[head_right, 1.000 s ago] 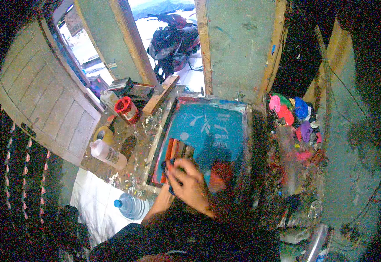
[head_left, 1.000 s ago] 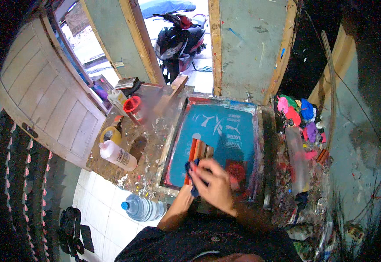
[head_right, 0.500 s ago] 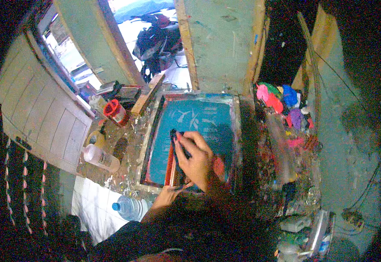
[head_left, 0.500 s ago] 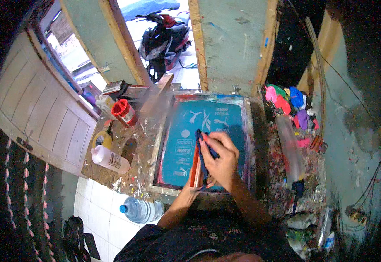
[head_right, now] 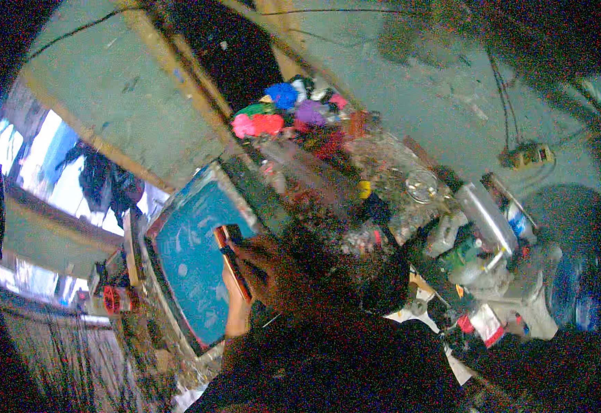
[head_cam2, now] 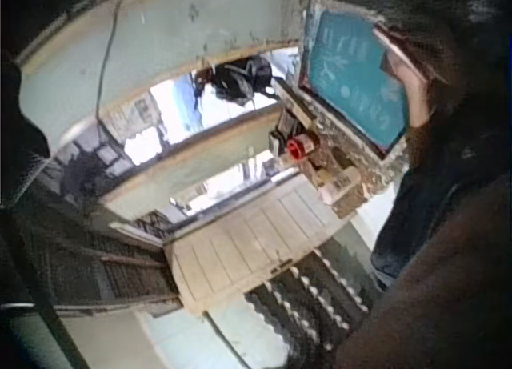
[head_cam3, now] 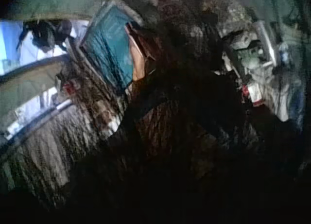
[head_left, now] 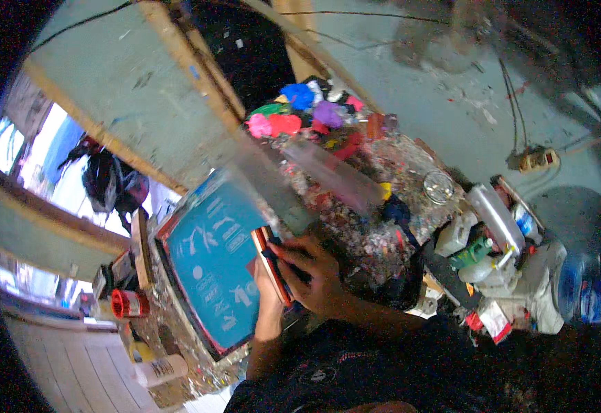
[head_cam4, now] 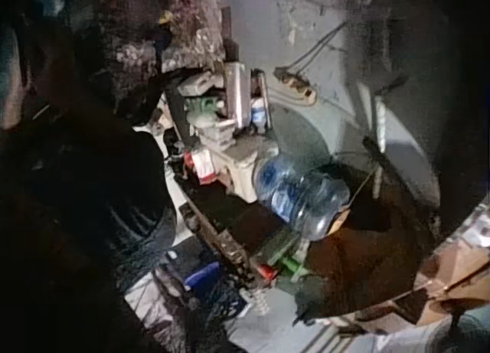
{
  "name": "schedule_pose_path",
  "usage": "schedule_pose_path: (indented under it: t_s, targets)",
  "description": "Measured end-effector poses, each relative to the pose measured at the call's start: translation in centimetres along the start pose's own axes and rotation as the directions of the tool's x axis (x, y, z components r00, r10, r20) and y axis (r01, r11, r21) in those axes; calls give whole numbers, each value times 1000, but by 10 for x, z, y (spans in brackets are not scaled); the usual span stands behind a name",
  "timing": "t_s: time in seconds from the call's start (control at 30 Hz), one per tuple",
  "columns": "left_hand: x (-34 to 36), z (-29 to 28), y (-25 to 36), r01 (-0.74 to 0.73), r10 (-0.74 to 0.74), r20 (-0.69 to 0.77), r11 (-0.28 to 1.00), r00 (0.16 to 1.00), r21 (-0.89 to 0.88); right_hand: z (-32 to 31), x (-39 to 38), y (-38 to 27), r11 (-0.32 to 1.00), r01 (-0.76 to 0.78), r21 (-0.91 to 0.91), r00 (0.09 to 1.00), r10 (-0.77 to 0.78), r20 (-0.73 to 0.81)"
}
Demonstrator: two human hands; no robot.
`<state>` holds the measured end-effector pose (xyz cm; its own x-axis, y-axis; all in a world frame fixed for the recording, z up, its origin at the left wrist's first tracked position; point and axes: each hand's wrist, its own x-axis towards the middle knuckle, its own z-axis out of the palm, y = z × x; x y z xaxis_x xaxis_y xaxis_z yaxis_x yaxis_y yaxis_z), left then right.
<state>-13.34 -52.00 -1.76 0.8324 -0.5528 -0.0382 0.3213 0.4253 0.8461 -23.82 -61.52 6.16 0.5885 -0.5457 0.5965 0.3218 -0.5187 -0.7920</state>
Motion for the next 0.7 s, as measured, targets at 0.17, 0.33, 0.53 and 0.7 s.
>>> schedule_pose_path:
  t_s: [0.17,0.33,0.53,0.7]
  targets:
    - [70,109,-6,93,-177,267,950,947,298,-89,-52,22,979,-197,-46,980,195,-47]
    - [168,209,-89,-476,20,555,541,831,693,-185,-44,37,853,-434,291,774,518,-363]
    - [291,222,-229,-797,151,925,-473,348,377,-232,64,126,931,-365,-1,856,336,-393]
    - [286,231,-248,-722,-170,737,152,654,675,-233,43,133,494,-585,-643,748,636,-192]
